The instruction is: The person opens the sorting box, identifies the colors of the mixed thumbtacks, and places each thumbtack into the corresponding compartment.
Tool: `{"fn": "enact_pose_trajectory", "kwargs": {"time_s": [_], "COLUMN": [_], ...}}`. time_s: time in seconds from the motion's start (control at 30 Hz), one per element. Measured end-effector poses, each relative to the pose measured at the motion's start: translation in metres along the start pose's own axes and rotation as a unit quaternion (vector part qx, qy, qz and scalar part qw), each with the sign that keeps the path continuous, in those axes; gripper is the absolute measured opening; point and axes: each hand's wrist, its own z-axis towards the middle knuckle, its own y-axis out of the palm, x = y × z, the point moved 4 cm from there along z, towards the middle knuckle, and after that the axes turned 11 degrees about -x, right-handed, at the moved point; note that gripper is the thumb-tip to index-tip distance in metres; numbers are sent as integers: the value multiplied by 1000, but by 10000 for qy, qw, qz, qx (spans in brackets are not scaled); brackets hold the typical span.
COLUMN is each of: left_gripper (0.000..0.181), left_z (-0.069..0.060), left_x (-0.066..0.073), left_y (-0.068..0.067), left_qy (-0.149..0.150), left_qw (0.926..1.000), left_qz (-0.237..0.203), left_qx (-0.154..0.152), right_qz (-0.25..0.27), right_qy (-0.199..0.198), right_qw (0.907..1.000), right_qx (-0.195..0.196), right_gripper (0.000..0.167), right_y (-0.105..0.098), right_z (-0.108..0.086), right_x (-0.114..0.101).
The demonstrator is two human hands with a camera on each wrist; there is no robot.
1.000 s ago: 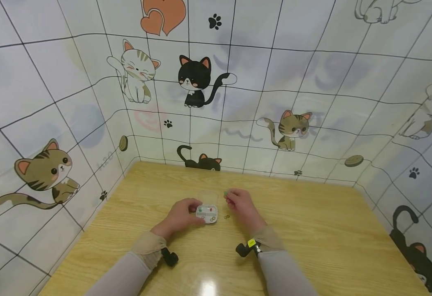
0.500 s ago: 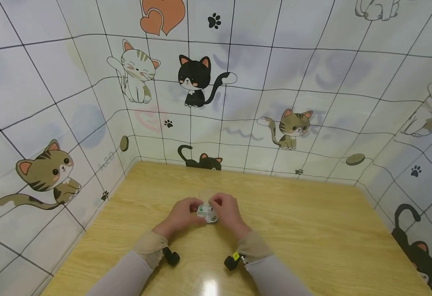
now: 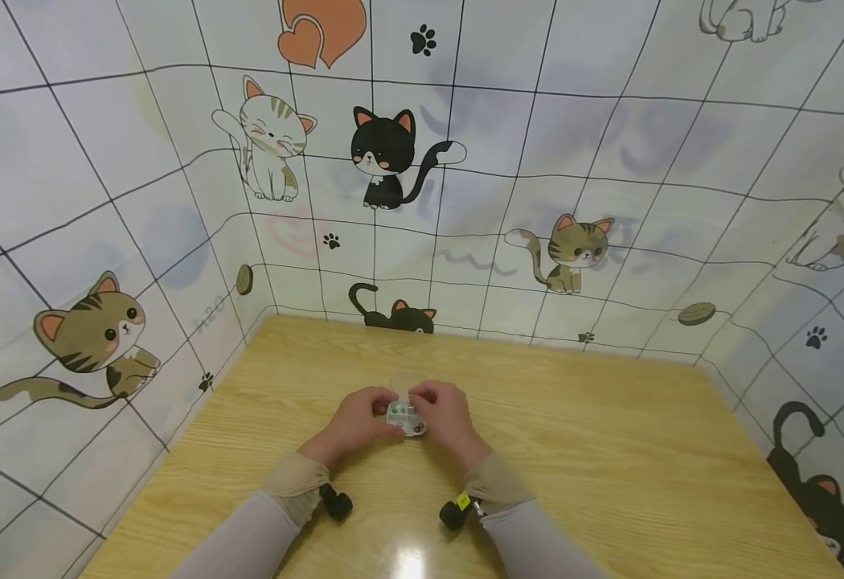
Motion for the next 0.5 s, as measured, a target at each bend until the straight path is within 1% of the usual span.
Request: {"fn": "enact_pose_trajectory", "kwargs": {"time_s": [0.07, 0.2, 0.27, 0.37, 0.5], "left_gripper": [63, 63, 63, 63, 63], "left_z": [0, 0, 0, 1, 1], "left_x": [1, 1, 1, 0, 1], "left_y": [0, 0, 0, 1, 2], "left_qy": [10, -38, -72, -87, -70], "left_qw": [10000, 10000, 10000, 9999, 9999], "left_qz": [-19, -57, -60, -77, -109], "left_qx": [-20, -42, -32, -22, -12], "right_qz": [-177, -812, -1164, -1493, -1932], "right_qy": [43, 250, 362, 567, 513], "right_qw": [9998, 9962, 9920, 9852, 9758], "right_qx": [-99, -206, -341, -615, -883], "right_gripper": [13, 8, 6, 5, 7], "right_y": [-10, -29, -36, -45, -52], "right_z": [1, 0, 0, -2, -3], "right_x": [0, 5, 8, 13, 14]}}
